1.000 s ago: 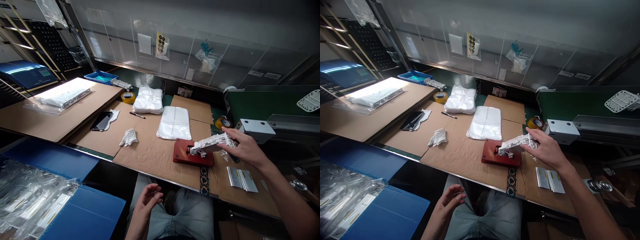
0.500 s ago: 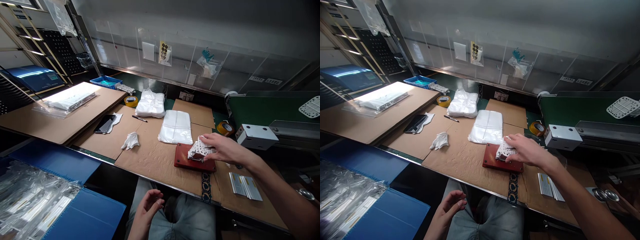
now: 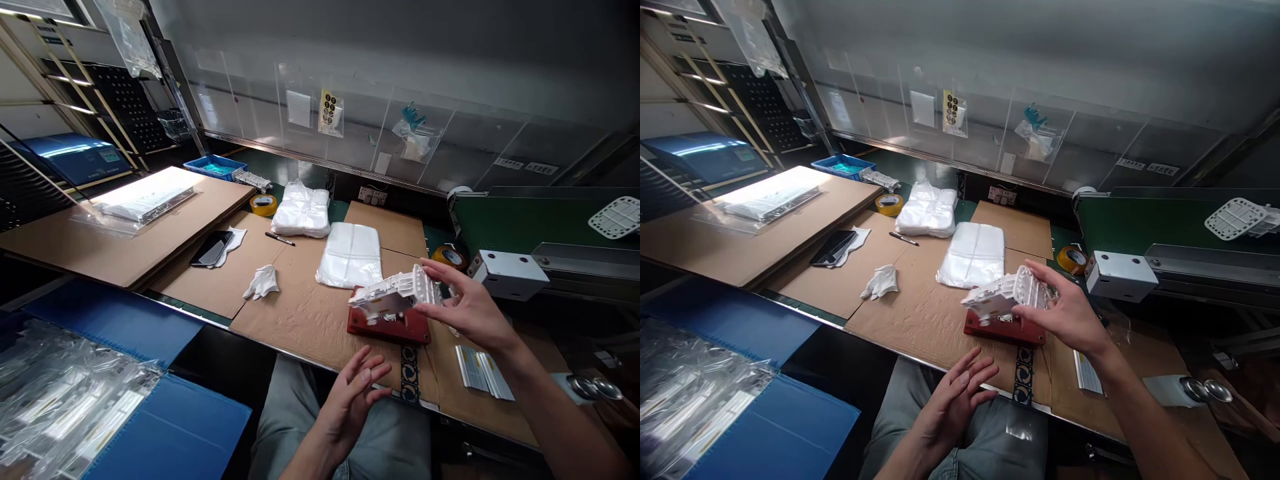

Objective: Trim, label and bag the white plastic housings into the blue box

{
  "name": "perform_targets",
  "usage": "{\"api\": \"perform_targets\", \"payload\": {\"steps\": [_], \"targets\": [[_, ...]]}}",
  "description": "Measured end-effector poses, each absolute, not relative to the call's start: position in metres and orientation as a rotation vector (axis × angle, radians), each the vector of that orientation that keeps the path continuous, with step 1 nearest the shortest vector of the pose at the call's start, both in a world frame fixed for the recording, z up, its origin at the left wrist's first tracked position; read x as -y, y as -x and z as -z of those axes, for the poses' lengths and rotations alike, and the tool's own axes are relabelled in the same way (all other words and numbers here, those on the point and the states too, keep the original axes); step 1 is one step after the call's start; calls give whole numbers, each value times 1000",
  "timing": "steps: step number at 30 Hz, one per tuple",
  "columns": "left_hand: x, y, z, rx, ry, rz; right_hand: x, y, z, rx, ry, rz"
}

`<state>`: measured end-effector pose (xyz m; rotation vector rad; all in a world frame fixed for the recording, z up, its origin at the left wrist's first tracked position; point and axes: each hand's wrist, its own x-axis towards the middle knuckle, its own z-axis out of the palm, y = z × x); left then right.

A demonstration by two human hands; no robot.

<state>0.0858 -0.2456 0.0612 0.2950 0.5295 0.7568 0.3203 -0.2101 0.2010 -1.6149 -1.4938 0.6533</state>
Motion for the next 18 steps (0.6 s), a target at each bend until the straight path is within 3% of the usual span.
{"api": "perform_targets", "payload": {"steps": [3,5,12,18], "targets": [[239,-91,-59,-417,-167,-992,220,-301,-176,1196,1483,-1040],[233,-82,-60,-431,-57,-1141,216,-291,-158,1245,1557,-1129],[233,-9,-72,-728,48,-1176,99,-285,-117,1510,1774,-873],[258,15,-75,-703,-69,-1125,-3,-245,-84,1772,1949,-930]]}}
